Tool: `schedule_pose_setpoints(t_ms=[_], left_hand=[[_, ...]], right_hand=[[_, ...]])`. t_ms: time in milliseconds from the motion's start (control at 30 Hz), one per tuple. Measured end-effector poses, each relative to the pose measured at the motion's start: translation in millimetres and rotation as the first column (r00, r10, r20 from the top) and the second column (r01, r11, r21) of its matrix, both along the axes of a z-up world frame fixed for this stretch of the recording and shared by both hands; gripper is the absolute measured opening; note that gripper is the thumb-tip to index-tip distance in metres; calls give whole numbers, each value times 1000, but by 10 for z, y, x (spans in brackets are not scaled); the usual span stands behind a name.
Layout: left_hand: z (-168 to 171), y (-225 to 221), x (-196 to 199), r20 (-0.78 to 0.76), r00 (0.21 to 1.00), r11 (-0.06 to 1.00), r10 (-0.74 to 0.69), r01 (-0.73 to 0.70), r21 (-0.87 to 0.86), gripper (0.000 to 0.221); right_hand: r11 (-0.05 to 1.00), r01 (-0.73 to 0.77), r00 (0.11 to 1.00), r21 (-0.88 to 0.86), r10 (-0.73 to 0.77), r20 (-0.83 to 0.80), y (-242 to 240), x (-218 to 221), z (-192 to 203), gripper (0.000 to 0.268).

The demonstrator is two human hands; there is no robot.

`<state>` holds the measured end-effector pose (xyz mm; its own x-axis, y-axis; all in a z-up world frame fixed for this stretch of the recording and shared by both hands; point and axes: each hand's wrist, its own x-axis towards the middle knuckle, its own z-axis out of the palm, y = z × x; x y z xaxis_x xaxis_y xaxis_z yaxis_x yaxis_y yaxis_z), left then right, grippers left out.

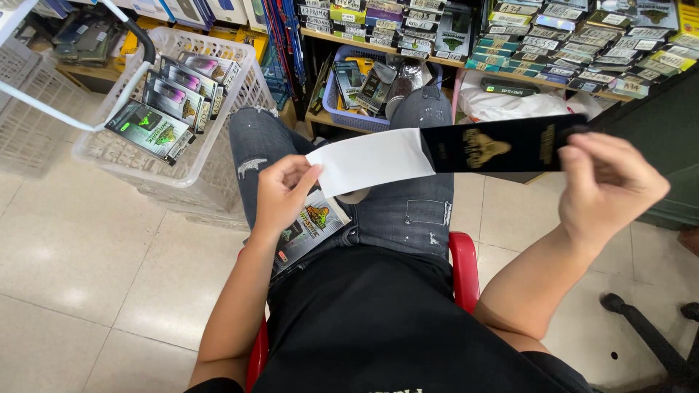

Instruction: The person places a screen protector back into its retail box, folds and slides white paper packaging over it, and closes the box flaps.

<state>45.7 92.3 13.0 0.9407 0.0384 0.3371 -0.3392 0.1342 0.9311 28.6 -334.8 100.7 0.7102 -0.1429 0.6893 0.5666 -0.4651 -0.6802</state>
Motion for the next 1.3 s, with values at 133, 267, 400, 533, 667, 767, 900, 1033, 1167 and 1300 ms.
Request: schedule_pose_setpoints(t_ms=[133,267,400,533,667,767,900,1033,1167,1300], left_hand=[[-18,-180,233,-183,981,892,-71,144,429,17],[60,-589,283,-155,987,617,-51,153,772,17],[-318,-768,387,-93,990,489,-107,134,862,16],[-279,-810,311,-100,993,363,-61,116,924,45],[-92,-757,234,22,990,775,-138,94,624,39],[-183,-729,188,-252,699,735,-669,673,-85,78],[32,-742,-172,-179,463,496,-868,822,-280,89],[-7,-768,-246,-114,401,400,-909,763,-508,95],[160,-789,-226,-120,586,503,-801,552,-665,94],[3,-594,-245,56,554,343,-830,588,-732,95]], right_hand=[[968,57,970,246,-112,217,-212,101,-232,14],[963,-116,993,243,104,59,164,8,20,33],[960,-168,977,223,192,-93,388,18,128,39],[954,-220,950,204,257,-175,534,48,170,40],[925,-318,908,207,360,-213,704,74,147,36],[832,-458,800,314,539,-263,901,114,84,41],[818,-495,761,292,571,-308,1139,164,65,40],[775,-507,768,377,604,-210,1301,221,-35,40],[867,-498,850,-27,494,182,1665,165,130,54],[799,-453,845,-395,526,95,1798,-14,-134,57]])
